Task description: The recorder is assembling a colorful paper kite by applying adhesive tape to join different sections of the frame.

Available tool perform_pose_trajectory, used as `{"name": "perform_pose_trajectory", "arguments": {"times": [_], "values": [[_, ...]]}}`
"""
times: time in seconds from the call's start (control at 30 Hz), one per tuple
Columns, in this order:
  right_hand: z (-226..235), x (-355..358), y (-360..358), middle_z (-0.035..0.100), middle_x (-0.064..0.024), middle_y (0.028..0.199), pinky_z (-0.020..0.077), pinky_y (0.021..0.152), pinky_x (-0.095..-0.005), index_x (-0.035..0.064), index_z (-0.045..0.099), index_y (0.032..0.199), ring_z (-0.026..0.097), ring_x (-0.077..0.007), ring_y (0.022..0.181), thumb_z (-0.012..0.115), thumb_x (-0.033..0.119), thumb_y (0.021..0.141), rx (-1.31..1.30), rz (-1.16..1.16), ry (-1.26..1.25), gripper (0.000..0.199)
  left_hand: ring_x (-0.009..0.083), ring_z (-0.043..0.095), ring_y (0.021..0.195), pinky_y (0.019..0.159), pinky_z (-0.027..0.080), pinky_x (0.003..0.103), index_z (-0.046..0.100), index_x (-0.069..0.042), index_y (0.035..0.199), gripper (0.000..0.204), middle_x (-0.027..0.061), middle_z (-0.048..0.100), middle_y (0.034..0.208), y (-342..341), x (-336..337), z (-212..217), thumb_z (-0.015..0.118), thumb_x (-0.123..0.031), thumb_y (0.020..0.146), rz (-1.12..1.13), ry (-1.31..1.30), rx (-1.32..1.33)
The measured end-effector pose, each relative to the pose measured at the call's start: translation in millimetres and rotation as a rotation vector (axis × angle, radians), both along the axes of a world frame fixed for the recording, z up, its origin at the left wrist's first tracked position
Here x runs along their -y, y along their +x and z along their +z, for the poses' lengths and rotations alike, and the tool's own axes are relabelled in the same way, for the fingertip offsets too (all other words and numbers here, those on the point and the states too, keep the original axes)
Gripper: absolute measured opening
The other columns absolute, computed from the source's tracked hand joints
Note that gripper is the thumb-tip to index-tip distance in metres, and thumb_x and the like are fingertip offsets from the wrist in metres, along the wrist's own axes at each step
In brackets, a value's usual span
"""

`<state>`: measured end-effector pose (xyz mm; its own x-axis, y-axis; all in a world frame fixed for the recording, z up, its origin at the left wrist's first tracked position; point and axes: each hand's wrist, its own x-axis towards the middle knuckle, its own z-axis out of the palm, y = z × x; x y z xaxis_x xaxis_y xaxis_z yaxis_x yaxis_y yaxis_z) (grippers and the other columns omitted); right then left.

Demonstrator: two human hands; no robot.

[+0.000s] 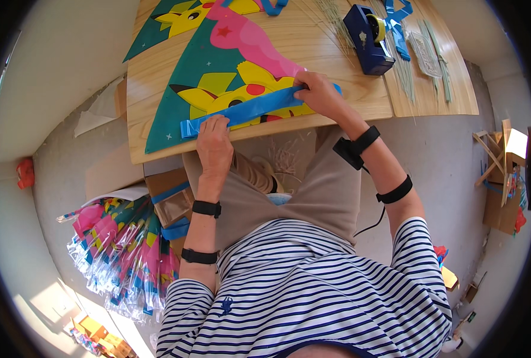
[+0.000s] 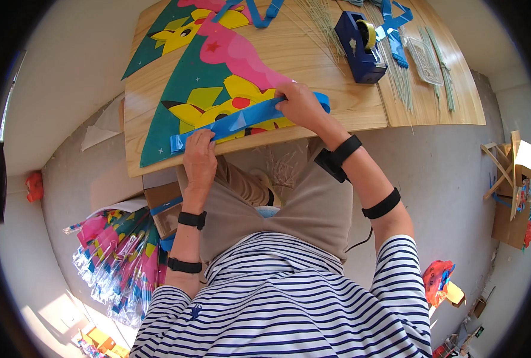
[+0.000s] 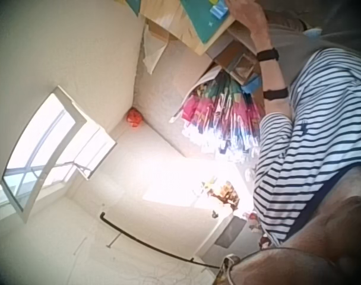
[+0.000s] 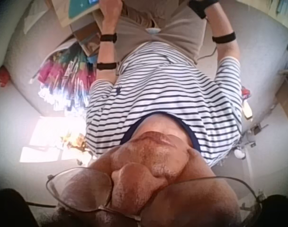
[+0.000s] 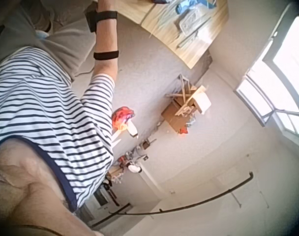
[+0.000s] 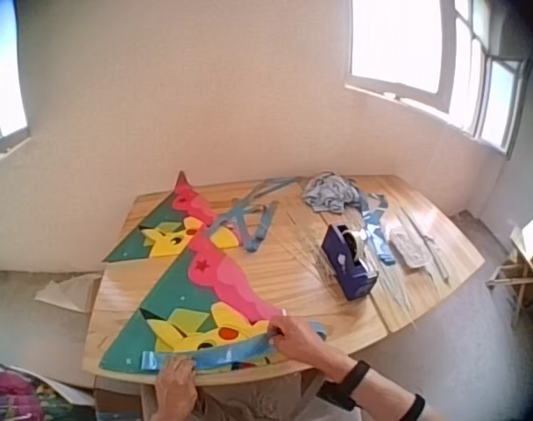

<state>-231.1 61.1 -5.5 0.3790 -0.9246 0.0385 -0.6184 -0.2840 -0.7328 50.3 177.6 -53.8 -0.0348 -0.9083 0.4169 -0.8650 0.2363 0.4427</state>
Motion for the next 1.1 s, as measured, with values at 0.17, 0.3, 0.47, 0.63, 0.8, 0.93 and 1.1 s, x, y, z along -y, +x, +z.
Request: {"name": "perform_pose_trajectory", "arguments": {"times": [0.17, 0.3, 0.47, 0.63, 0.8, 0.93, 1.1], "values": [[-1, 13, 4, 0.069, -0.0226, 0.089, 0.0515, 0.075, -0.0481, 0.0001, 0.066, 0.099, 0.067, -0.0419, 0.087, 0.072, 0.002, 0.076, 0.041, -0.063, 0.028, 0.024, 0.0373, 0.063, 0.112, 0.097, 0.051, 0.045, 0.067, -0.001, 0.108, 0.023, 0.0151, 0.069, 0.115, 0, 0, 1, 0.070, 0.002, 0.085, 0.008, 0.018, 0.003], [-16, 20, 6, 0.071, -0.0224, 0.090, 0.0507, 0.074, -0.0510, 0.0030, 0.065, 0.096, 0.067, -0.0435, 0.089, 0.065, 0.002, 0.076, -0.063, -0.083, -0.048, 0.020, 0.0373, 0.063, 0.113, 0.098, 0.051, 0.045, 0.068, -0.001, 0.108, 0.024, 0.0151, 0.069, 0.116, 0, 0, 0, 0.069, 0.002, 0.085, 0.009, 0.019, -0.004], [-29, 19, 12, 0.071, -0.0224, 0.091, 0.0511, 0.076, -0.0510, 0.0037, 0.065, 0.101, 0.067, -0.0434, 0.090, 0.062, 0.000, 0.078, -0.255, -0.088, -0.129, 0.023, 0.0374, 0.062, 0.113, 0.098, 0.051, 0.045, 0.068, -0.001, 0.109, 0.025, 0.0151, 0.069, 0.116, -1, -1, 1, 0.069, 0.003, 0.085, 0.010, 0.016, -0.008], [-37, 14, 15, 0.071, -0.0228, 0.090, 0.0511, 0.076, -0.0542, 0.0039, 0.063, 0.099, 0.067, -0.0451, 0.091, 0.059, -0.001, 0.079, -0.339, -0.061, -0.230, 0.021, 0.0378, 0.062, 0.113, 0.098, 0.051, 0.045, 0.068, -0.001, 0.110, 0.025, 0.0155, 0.069, 0.116, -1, -1, 0, 0.068, 0.003, 0.085, 0.005, 0.012, -0.004], [-44, 12, 17, 0.072, -0.0190, 0.086, 0.0546, 0.076, -0.0523, 0.0048, 0.065, 0.092, 0.069, -0.0419, 0.093, 0.064, 0.001, 0.077, -0.387, -0.052, -0.322, 0.015, 0.0382, 0.062, 0.113, 0.098, 0.051, 0.046, 0.068, 0.000, 0.110, 0.026, 0.0161, 0.069, 0.116, 0, -1, 0, 0.068, 0.003, 0.084, -0.009, 0.009, 0.014], [-39, 14, 17, 0.072, -0.0182, 0.089, 0.0548, 0.078, -0.0508, 0.0047, 0.067, 0.092, 0.069, -0.0404, 0.094, 0.066, 0.002, 0.076, -0.441, -0.047, -0.293, 0.016, 0.0381, 0.063, 0.113, 0.098, 0.051, 0.045, 0.068, 0.000, 0.110, 0.025, 0.0161, 0.069, 0.116, -1, -1, 0, 0.068, 0.003, 0.085, -0.001, 0.015, 0.013], [-29, 16, 13, 0.070, -0.0170, 0.104, 0.0528, 0.086, -0.0499, 0.0079, 0.073, 0.091, 0.066, -0.0365, 0.106, 0.068, 0.005, 0.076, -0.539, -0.045, -0.291, 0.016, 0.0375, 0.061, 0.113, 0.099, 0.050, 0.045, 0.068, -0.002, 0.111, 0.025, 0.0151, 0.068, 0.117, 1, -1, -4, 0.068, 0.003, 0.087, 0.008, 0.016, -0.003]]}}
